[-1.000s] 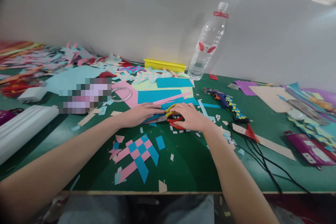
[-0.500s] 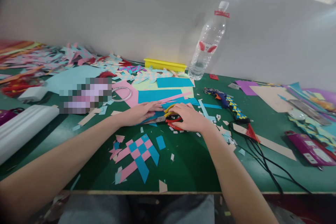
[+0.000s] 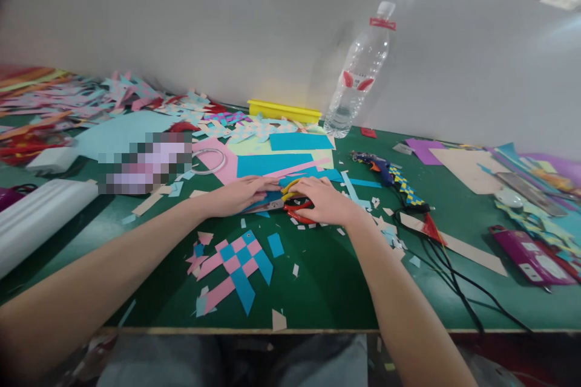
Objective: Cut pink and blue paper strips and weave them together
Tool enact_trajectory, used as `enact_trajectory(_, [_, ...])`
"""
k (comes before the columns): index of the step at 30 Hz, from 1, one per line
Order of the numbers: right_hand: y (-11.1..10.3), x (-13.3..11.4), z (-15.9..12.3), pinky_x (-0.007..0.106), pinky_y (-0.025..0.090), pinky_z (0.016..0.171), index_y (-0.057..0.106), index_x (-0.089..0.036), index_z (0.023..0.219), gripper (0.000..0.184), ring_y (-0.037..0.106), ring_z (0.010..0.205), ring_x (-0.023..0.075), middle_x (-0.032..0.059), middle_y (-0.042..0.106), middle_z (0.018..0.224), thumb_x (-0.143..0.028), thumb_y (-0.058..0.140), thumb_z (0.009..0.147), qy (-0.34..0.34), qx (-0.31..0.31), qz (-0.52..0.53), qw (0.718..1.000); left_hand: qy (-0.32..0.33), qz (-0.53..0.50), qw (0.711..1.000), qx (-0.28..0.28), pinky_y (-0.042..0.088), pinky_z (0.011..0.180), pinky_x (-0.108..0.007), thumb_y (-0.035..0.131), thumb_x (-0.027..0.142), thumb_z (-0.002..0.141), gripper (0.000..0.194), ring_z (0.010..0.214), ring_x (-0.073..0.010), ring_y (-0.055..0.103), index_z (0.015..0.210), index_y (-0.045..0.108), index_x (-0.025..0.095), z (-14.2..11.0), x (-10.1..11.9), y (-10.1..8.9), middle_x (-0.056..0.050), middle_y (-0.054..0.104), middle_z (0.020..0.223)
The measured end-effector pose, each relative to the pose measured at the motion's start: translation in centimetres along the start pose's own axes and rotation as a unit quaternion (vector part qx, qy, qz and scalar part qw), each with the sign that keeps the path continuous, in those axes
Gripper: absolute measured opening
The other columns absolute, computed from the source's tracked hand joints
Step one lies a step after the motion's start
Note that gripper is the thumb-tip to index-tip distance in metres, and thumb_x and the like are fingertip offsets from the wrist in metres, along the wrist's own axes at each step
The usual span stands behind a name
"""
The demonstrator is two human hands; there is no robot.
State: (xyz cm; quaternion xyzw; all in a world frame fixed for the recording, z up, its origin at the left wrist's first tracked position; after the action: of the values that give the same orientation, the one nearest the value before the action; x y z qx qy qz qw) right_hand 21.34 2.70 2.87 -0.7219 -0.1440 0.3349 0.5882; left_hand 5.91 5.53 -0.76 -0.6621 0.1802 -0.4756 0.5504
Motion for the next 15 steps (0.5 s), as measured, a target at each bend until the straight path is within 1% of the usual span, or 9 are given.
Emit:
enact_trajectory(4, [-0.01,0.08,0.07,0.049,0.034,0.094,0.054,-0.027,0.120,0.037,0.047,0.120,0.0305,0.0063,0.056,0.130,-0.033,0.050,0.083,-0.001,-0.001,-0.001,1.000,-0.008,-0.009,1.000,-0.001,0.031,0.104,-0.030,0.023,0.033,0.101,0.046,0.133,-0.0187,0.038,0.147,0.021,0.026,-0.03,0.14,-0.09,-0.001,0.039,0.149])
enact_trajectory(9, [0.13,0.28,0.13,0.049,0.034,0.094,0.054,-0.027,0.121,0.037,0.046,0.122,0.0304,0.0065,0.055,0.131,-0.032,0.049,0.084,-0.001,-0.004,-0.008,1.000,-0.001,0.004,1.000,0.003,0.029,0.106,-0.031,0.025,0.031,0.101,0.042,0.131,-0.0183,0.040,0.142,0.032,0.024,0.12,0.22,-0.11,-0.002,0.044,0.145])
enact_trajectory(15, [0.44,-0.12,0.09,0.051,0.031,0.097,0.054,-0.028,0.121,0.037,0.043,0.125,0.0309,0.0070,0.053,0.134,-0.035,0.050,0.085,-0.006,-0.011,0.004,1.000,0.015,0.007,1.000,0.017,0.029,0.106,-0.032,0.029,0.028,0.100,0.042,0.129,-0.0189,0.042,0.141,0.033,0.024,0.12,0.26,-0.01,-0.004,0.045,0.144])
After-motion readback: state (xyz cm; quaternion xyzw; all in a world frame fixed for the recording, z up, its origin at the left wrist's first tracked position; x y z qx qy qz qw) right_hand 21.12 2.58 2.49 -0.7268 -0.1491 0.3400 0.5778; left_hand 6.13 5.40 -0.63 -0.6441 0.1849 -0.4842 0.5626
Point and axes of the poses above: each hand's wrist, its own z-axis towards the middle knuckle, its own y-axis out of the palm, x = y × z, the point moved 7 cm from there along z, towards the middle knuckle
